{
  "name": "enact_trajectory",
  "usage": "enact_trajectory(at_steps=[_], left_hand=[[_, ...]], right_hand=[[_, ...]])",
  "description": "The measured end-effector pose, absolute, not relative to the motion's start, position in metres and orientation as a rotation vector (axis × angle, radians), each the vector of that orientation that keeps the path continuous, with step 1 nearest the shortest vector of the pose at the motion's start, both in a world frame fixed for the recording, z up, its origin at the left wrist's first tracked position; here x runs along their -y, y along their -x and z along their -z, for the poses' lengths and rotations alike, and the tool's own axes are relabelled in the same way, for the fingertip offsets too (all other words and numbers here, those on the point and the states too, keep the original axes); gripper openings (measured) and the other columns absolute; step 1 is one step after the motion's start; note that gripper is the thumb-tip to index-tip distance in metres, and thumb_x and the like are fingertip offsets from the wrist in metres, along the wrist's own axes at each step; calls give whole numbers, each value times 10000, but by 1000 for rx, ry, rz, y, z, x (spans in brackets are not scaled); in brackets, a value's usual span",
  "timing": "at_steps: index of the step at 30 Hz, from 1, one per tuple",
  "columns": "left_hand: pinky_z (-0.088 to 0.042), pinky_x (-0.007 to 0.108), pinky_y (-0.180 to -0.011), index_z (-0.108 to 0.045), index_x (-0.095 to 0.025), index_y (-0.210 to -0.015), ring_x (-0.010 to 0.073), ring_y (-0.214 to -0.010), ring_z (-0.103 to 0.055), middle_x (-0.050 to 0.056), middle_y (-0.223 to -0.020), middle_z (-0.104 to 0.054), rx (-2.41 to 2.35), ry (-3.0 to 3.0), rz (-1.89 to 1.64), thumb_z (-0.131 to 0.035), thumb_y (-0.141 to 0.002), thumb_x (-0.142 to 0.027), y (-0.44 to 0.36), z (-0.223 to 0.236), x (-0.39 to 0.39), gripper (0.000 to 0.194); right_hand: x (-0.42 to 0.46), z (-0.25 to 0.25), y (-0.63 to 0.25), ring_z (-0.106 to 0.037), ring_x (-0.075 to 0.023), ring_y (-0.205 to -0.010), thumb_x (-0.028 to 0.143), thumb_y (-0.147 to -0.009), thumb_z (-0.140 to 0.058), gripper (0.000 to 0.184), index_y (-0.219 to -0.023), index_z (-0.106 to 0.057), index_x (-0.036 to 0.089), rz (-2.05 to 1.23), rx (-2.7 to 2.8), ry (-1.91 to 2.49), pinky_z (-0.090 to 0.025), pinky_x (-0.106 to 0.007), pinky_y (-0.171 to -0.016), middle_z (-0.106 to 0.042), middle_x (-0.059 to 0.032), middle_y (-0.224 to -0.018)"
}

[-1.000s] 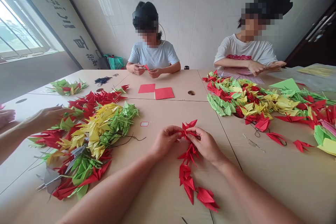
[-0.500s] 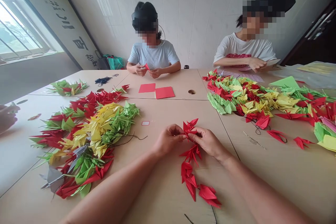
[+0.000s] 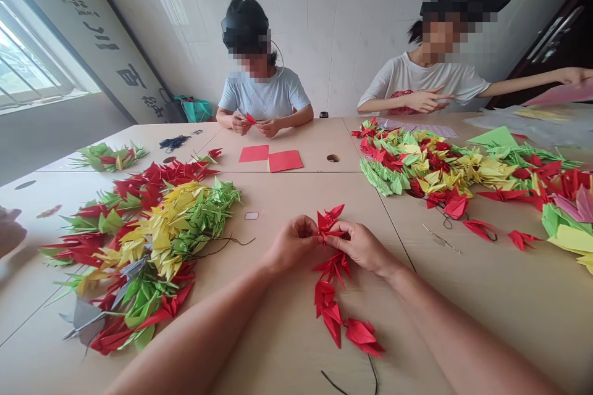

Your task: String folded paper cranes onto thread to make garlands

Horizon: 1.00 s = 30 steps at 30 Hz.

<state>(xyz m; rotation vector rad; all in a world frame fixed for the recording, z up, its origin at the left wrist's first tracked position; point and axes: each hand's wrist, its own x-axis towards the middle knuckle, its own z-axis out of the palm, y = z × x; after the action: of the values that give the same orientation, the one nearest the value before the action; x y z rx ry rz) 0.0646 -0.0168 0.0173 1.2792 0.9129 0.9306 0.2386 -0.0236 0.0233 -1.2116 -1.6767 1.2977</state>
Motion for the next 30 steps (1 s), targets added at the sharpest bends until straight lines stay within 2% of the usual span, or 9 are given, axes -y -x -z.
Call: enact_trajectory(at_steps=[6,10,15,25,30], left_hand=[[-368,204,-577,-485,-156,-742,66,-599,-483,-31,-684,-535,-915,-1302,-964,-690,-672,-258,-69,-23,19,239],[-369,215,-601,-507,-160,-807,86,-645,-508,-6,-733,-565,-915,-1389,-915,-652,-721,-300,-66,-24,20,220],[-334,204,-538,-468,-189,-887,82,-574,-480,-21,-685,-573,-927,-1434,-851,-601,-767,-346,-65,-23,24,239],[-382,215,-581,-436,-213,-915,84,-585,-485,-42,-674,-544,-972,-1334,-905,-529,-771,-243,-64,-23,23,174],[-368,208,-554,-459,-212,-923,81,-558,-480,-47,-653,-550,-1023,-1282,-959,-569,-752,-296,-63,-22,21,221]], right_hand=[[25,-22,-237,-542,-146,-655,388,-781,-564,259,-811,-649,145,-1225,1724,1231,-418,-243,-590,-630,-21,-736],[26,-23,-237,-554,-152,-688,425,-807,-529,288,-803,-642,160,-1208,1767,1202,-427,-245,-615,-632,-19,-753],[27,-25,-236,-554,-152,-694,402,-820,-519,264,-765,-633,170,-1160,1794,1186,-435,-251,-637,-627,-13,-735],[22,-22,-239,-540,-144,-661,387,-811,-518,277,-758,-653,151,-1201,1742,1200,-416,-247,-606,-631,-12,-716],[20,-17,-240,-503,-124,-587,448,-774,-561,293,-723,-610,163,-1175,1643,1266,-393,-234,-544,-585,10,-644]])
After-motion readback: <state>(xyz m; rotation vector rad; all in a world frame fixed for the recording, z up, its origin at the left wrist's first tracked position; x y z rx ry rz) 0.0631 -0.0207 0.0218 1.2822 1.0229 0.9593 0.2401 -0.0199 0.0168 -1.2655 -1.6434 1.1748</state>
